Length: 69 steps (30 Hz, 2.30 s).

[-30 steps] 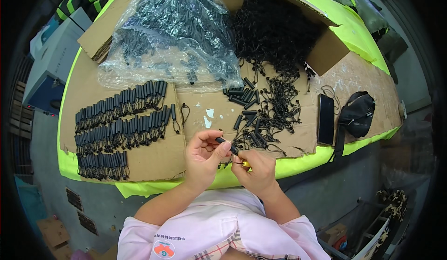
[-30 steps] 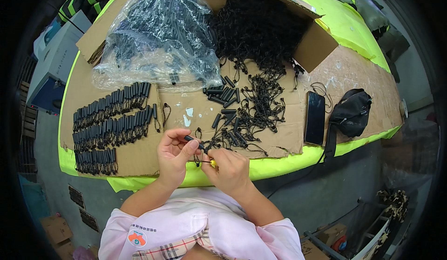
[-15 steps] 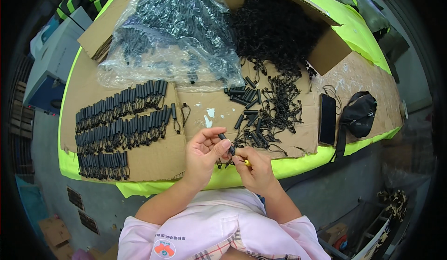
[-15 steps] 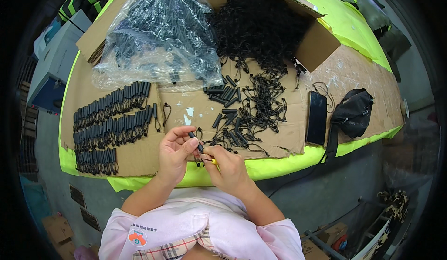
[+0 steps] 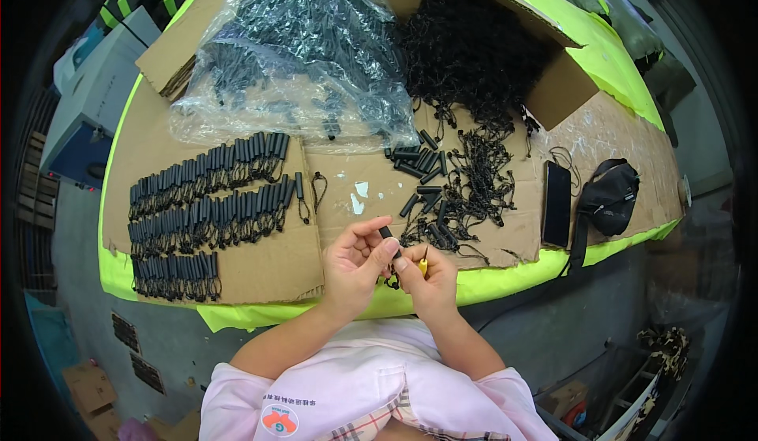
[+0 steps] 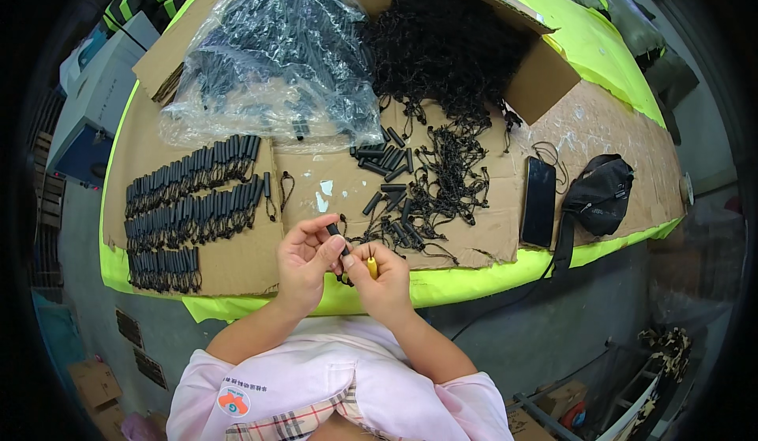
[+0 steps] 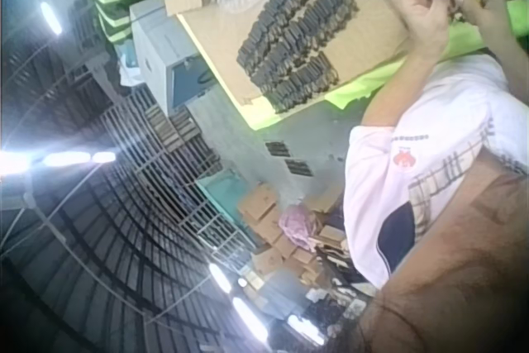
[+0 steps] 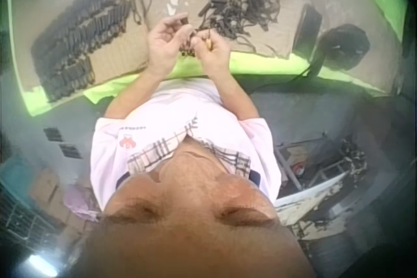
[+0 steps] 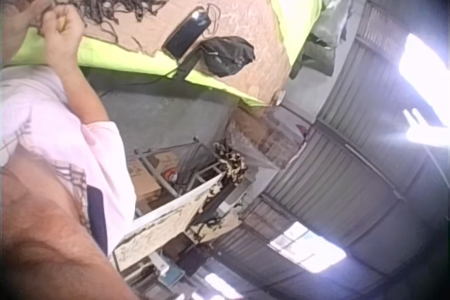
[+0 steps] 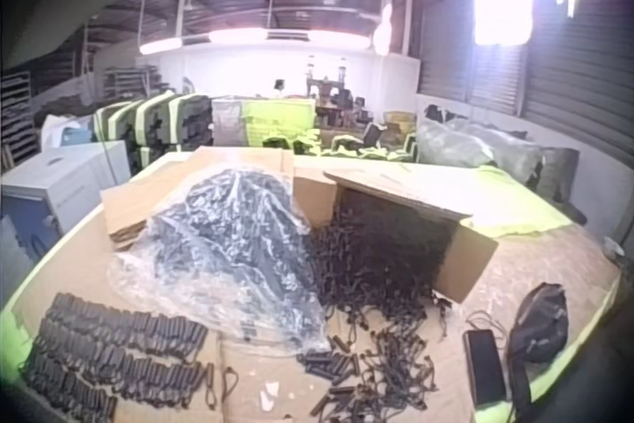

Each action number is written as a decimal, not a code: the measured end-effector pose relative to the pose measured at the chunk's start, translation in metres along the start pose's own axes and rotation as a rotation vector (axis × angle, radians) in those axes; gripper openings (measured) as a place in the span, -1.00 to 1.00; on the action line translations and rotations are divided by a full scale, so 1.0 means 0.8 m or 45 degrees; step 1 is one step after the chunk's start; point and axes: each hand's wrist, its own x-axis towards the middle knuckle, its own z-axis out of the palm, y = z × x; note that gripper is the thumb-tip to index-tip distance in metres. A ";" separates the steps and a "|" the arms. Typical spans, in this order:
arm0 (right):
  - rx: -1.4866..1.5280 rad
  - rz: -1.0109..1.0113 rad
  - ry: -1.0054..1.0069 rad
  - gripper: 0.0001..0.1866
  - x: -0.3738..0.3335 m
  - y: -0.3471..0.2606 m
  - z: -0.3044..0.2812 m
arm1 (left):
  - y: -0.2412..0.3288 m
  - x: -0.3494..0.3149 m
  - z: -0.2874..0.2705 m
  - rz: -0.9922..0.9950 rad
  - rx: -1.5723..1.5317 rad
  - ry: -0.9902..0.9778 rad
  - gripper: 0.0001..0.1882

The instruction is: The person assembles zipper pulls by threading cord loops through small plastic sleeves using a pointed tool and arranging the completed pulls in rows on cardboard.

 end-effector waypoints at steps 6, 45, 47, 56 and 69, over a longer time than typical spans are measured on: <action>0.004 0.146 -0.131 -0.88 0.005 0.000 -0.002 | -0.002 0.003 -0.004 -0.073 -0.139 0.016 -0.69; -1.278 -0.493 -0.164 -0.77 -0.006 -0.021 -0.017 | 0.096 -0.068 -0.185 0.292 2.112 0.608 -0.77; -1.274 -0.494 -0.074 -0.83 -0.001 -0.019 -0.035 | 0.093 -0.072 -0.193 0.310 2.216 0.610 -0.79; -1.655 -0.522 0.248 -0.86 0.025 -0.030 -0.096 | 0.073 -0.001 -0.077 0.556 1.774 0.182 -0.83; 0.464 0.055 0.225 -0.91 0.038 -0.038 -0.116 | -0.013 0.104 0.015 0.215 1.818 -0.385 -0.74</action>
